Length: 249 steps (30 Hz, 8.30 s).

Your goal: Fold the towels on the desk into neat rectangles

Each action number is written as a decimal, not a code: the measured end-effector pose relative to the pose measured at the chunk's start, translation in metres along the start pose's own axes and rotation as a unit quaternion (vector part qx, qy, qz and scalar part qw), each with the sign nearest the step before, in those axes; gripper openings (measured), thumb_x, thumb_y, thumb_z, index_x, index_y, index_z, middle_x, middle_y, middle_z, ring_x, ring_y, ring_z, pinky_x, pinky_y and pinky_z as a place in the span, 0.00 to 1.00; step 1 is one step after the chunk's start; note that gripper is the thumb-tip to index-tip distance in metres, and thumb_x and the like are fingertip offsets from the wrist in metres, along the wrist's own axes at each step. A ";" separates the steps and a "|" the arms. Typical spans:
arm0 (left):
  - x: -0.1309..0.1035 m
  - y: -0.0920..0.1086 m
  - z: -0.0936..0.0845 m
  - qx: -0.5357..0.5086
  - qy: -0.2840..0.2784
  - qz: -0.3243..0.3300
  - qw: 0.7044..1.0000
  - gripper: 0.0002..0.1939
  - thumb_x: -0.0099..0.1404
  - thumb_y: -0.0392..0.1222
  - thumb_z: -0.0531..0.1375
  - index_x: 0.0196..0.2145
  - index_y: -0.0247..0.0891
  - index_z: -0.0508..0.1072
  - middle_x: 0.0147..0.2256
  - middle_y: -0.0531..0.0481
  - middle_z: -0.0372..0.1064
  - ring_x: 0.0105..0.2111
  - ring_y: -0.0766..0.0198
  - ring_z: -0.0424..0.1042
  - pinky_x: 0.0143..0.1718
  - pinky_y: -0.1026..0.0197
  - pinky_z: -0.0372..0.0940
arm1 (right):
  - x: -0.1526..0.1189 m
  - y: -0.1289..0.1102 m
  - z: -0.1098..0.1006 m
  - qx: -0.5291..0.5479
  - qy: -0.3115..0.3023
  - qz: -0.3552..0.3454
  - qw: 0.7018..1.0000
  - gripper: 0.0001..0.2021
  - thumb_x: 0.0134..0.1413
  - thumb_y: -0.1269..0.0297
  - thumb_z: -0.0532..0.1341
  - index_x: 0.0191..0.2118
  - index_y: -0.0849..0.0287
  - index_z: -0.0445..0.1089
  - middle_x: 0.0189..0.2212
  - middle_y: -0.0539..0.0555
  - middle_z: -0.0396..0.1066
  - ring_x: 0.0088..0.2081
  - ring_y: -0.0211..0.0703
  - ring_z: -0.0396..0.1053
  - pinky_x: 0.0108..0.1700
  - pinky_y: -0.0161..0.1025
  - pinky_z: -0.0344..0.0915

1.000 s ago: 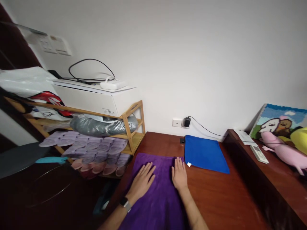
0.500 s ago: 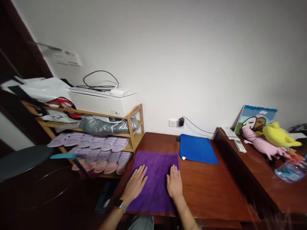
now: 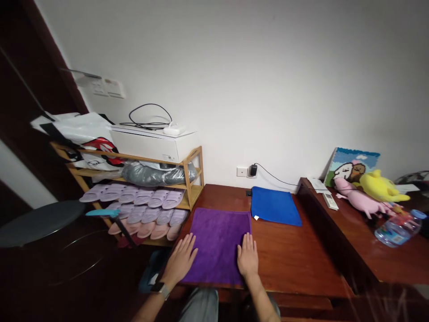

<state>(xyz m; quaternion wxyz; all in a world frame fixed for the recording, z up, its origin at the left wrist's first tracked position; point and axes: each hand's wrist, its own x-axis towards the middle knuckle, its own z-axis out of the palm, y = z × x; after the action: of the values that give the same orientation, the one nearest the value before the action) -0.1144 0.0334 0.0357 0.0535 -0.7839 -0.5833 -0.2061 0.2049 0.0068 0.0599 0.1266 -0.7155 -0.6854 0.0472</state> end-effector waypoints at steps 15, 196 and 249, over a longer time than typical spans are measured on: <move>-0.020 -0.005 0.018 0.008 -0.033 -0.014 0.999 0.30 0.78 0.50 0.45 0.72 0.41 0.64 0.72 0.43 0.61 0.72 0.50 0.60 0.72 0.40 0.59 | -0.019 0.016 0.018 -0.008 -0.009 0.007 1.000 0.33 0.75 0.53 0.39 0.76 0.66 0.53 0.76 0.61 0.47 0.77 0.53 0.47 0.76 0.56 0.47; 0.152 -0.051 0.066 -0.030 -0.047 0.012 0.998 0.37 0.75 0.66 0.49 0.72 0.41 0.64 0.72 0.37 0.59 0.73 0.44 0.56 0.73 0.37 0.53 | 0.157 0.030 0.021 -0.044 -0.058 -0.008 0.997 0.33 0.76 0.52 0.39 0.78 0.65 0.45 0.78 0.58 0.42 0.78 0.47 0.40 0.77 0.48 0.39; 0.016 -0.040 0.003 0.003 -0.009 -0.110 0.994 0.35 0.77 0.52 0.42 0.70 0.30 0.65 0.67 0.29 0.67 0.69 0.39 0.64 0.69 0.30 0.57 | -0.064 0.016 0.012 -0.009 0.018 0.018 1.000 0.33 0.73 0.49 0.44 0.75 0.58 0.57 0.75 0.59 0.53 0.75 0.55 0.51 0.74 0.56 0.51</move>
<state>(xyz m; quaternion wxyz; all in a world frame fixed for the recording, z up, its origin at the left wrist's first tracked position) -0.1479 0.0609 0.0328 0.0283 -0.7165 -0.6671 -0.2020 0.2137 -0.0556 0.0377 0.1316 -0.7298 -0.6702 0.0300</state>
